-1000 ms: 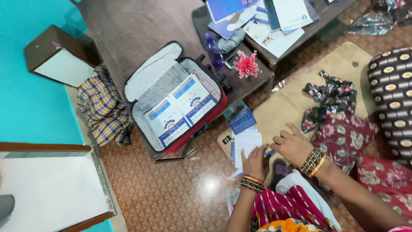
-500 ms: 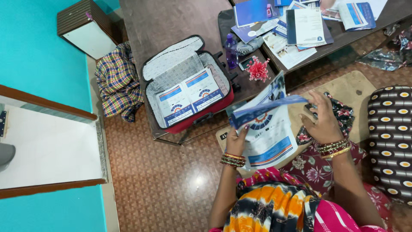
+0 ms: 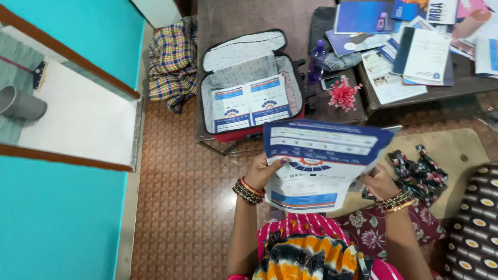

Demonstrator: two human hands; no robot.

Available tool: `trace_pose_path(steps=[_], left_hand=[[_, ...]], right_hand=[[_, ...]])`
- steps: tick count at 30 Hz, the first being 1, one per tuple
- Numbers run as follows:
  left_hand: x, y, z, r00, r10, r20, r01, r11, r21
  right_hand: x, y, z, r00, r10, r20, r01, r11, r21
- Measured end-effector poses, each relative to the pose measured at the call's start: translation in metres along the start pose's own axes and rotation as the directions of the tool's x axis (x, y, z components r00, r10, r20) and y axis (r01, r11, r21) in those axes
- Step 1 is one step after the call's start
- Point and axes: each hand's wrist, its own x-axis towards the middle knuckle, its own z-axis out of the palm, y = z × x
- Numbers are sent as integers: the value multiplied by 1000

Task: The person organizes papers and brochures by picking them up from the floor and a table, placing them into a suitcase, and smoothing them out.

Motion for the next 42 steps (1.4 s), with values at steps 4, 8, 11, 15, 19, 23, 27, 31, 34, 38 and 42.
trace_pose_path(steps=[4,8,11,15,19,23,27,31,34,38,42], left_hand=[[-19,-2,-20,917,34,-397,13,993,117],[-59,-20,-63,776,-1,-631,80,992,98],[-87,-25,-111,732,81,-677,-15,995,102],[-126,-20,-188,656,83,-750,-36,996,79],[-158,2,-268,467,192,-863,-111,981,159],[-206,17,-326,289,106,-951,-148,987,65],[-214,39,-371,258,131,-957,-59,991,119],[-216,51,-402,211,286,-935,-71,958,277],[-209,46,-410,141,293,-946,-76,955,285],[-188,30,-414,207,183,-961,-29,983,181],[-143,-1,-414,266,184,-946,53,977,205]], right_hand=[[33,-7,60,991,130,-15,-131,989,-68],[59,-19,115,989,150,-6,-150,982,-115],[70,-28,152,993,114,26,-113,993,-44],[92,-29,209,993,55,-108,-57,998,-19],[120,-27,267,977,-60,-205,51,997,-52],[140,-21,317,969,-59,-241,27,991,-134],[156,-19,377,963,-123,-239,96,988,-124],[159,-22,403,967,-128,-219,108,989,-98],[170,-26,406,959,-142,-246,109,983,-145],[193,-28,415,963,-104,-250,95,994,-49],[232,-18,431,966,-55,-251,73,995,61]])
